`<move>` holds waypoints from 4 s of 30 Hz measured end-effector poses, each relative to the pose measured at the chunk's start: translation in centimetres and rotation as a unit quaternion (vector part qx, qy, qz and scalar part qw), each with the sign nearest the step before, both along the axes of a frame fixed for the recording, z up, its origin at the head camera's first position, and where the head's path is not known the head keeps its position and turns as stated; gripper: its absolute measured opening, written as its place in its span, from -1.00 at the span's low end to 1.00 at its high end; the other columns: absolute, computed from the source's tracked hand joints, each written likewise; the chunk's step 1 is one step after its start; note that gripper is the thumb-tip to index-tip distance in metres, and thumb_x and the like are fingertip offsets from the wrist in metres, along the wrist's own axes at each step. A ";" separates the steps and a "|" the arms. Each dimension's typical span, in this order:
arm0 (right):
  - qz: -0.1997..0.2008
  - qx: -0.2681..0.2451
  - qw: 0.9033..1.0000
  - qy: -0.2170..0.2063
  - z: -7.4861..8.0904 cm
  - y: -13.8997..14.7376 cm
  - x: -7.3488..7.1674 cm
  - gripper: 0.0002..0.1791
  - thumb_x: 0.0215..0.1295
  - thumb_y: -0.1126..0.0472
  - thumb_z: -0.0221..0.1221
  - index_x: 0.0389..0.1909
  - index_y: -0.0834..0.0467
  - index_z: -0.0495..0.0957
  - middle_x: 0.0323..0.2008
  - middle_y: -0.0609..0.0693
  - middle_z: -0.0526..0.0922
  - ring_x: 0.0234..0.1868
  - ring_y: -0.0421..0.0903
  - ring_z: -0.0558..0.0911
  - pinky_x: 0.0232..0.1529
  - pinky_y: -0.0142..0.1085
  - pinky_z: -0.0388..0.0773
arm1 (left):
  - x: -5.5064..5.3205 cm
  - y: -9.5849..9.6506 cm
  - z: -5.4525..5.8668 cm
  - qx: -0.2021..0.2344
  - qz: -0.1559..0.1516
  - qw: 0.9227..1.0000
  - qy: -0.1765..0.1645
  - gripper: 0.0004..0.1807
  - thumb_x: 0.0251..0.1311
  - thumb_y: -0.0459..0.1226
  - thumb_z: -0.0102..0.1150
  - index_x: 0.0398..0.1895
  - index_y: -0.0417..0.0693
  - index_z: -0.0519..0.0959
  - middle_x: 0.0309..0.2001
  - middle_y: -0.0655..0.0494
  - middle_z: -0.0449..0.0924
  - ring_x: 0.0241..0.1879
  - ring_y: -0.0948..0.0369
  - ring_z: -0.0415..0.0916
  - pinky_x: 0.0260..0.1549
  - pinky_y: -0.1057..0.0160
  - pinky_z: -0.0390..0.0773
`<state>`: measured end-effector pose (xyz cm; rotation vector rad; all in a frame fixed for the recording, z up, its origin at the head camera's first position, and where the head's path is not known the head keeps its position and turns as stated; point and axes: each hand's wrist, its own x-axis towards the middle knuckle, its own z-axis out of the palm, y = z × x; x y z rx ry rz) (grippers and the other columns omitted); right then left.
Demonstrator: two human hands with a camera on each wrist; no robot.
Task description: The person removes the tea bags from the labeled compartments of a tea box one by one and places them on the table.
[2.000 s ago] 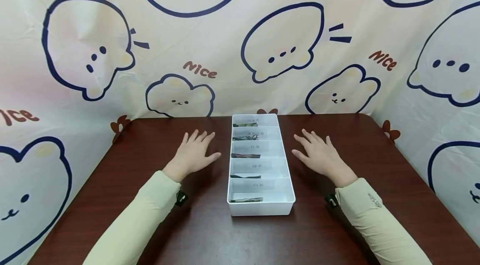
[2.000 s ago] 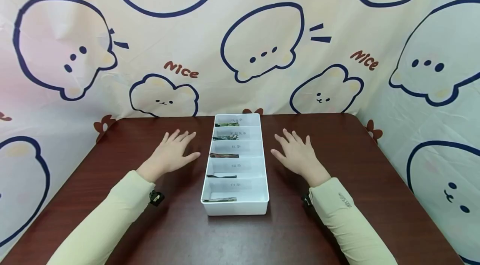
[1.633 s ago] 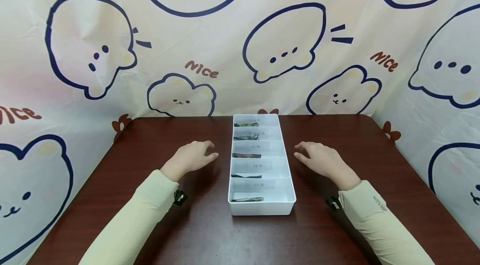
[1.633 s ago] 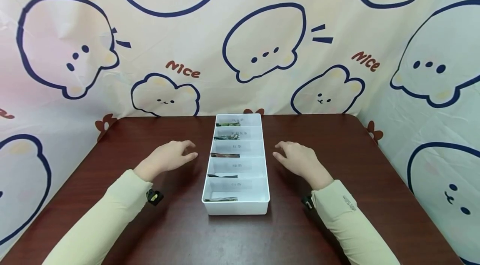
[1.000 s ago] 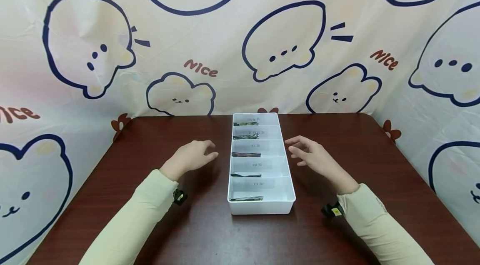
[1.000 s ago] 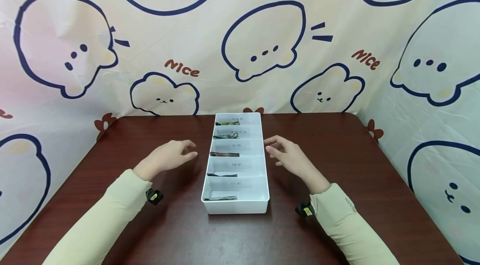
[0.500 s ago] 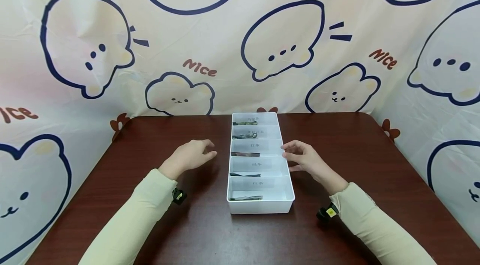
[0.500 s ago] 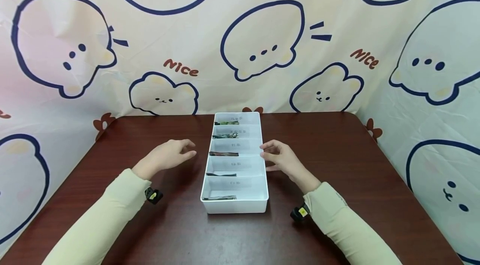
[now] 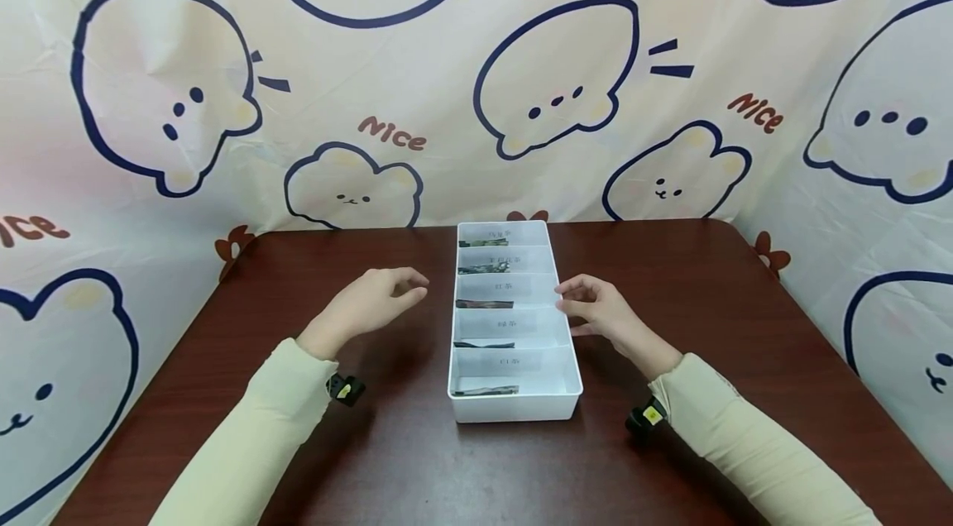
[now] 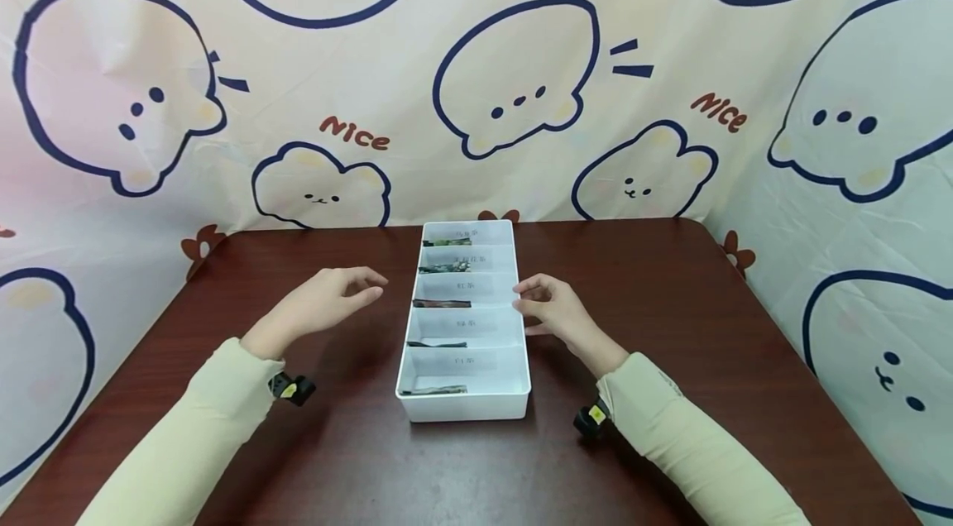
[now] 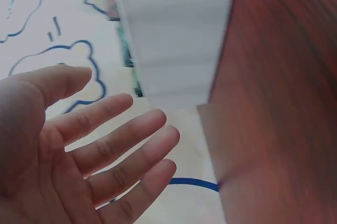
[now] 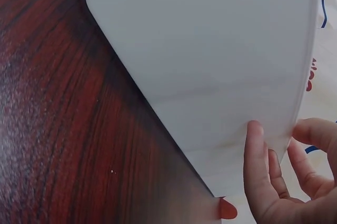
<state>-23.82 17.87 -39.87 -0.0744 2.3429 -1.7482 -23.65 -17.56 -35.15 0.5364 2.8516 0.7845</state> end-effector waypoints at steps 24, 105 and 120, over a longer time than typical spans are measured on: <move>-0.003 -0.010 1.000 -0.006 -0.1 0.2 -0.1 -0.63 0.28 0.29 0.22 0.08 0.29 0.46 -0.14 0.11 0.48 -0.25 -0.11 0.63 -0.24 -0.12 0.71 | 7.5 2.7 -0.3 0.239 -0.025 0.969 -0.062 -0.76 0.24 -0.17 0.25 -0.06 -0.01 0.64 -0.07 0.10 0.57 -0.13 0.18 0.58 -0.17 0.22 0.55; -0.009 -0.004 1.000 -0.010 -0.3 0.1 -0.2 -0.61 0.28 0.26 0.24 0.09 0.28 0.47 -0.14 0.08 0.49 -0.21 -0.10 0.61 -0.25 -0.17 0.71 | -1.7 1.0 4.5 0.429 0.141 0.892 0.019 -0.62 0.24 -0.20 0.27 0.10 -0.11 0.56 -0.17 0.13 0.71 -0.28 0.23 0.64 -0.36 0.30 0.69; 0.000 -0.019 1.000 -0.003 -0.4 0.3 -0.2 -0.62 0.27 0.27 0.24 0.07 0.29 0.47 -0.17 0.07 0.52 -0.23 -0.12 0.60 -0.26 -0.13 0.71 | -7.8 -1.8 -0.3 0.367 0.232 0.900 -0.034 -0.62 0.31 -0.23 0.19 0.16 -0.14 0.53 0.05 -0.15 0.60 -0.30 0.25 0.63 -0.28 0.27 0.69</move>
